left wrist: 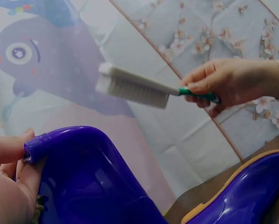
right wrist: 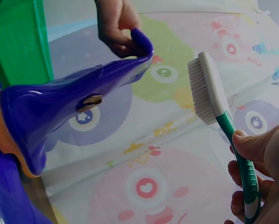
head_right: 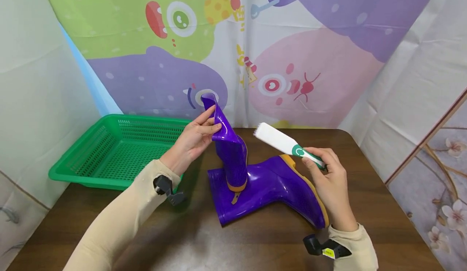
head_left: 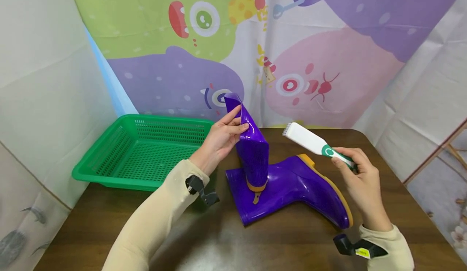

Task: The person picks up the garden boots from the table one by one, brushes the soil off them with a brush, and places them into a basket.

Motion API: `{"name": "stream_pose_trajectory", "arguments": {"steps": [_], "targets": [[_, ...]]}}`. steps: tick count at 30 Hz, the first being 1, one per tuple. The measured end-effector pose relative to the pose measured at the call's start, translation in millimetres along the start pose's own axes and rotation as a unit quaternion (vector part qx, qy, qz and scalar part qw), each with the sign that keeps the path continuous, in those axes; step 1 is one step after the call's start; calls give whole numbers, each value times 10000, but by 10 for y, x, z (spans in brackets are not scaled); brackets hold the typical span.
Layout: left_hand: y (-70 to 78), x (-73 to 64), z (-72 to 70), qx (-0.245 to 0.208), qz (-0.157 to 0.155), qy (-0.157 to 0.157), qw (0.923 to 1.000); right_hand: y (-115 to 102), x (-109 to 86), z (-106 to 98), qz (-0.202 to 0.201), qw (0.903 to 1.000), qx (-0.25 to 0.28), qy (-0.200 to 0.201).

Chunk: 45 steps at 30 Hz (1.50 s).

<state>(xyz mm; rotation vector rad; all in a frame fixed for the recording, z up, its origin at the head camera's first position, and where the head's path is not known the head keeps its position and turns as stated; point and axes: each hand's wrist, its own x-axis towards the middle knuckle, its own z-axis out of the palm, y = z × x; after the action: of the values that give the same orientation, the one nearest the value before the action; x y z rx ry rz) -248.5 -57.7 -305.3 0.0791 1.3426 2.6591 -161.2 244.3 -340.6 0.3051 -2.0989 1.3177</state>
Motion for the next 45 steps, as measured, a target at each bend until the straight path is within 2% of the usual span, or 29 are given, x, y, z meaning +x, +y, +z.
{"name": "stream_pose_trajectory", "arguments": {"steps": [8,14,16,22,28,34,42,45], "targets": [[88,-75,-89,481,-18,-39,9988,119,-37,137,307,9992,94,-229],[124,-259,-298,903,-94,1,9959,170,-66,206,619,9943,652,-566],[137,-320,-365,1048,-93,2,9944,195,-74,217,668,9939,635,-607],[151,-457,-534,1407,-43,-63,9900,269,-110,255,568,9963,-21,-647],[181,-559,-668,1853,258,-98,9823,280,-134,342,673,9944,-50,-811],[254,-648,-859,2192,456,-177,9744,261,-152,454,662,9920,-149,-1062],[309,-746,-1063,2586,612,87,9640,251,-187,615,360,9922,-103,-1190],[305,-772,-1110,2589,670,129,9635,234,-195,668,280,9916,-39,-1260]]}}
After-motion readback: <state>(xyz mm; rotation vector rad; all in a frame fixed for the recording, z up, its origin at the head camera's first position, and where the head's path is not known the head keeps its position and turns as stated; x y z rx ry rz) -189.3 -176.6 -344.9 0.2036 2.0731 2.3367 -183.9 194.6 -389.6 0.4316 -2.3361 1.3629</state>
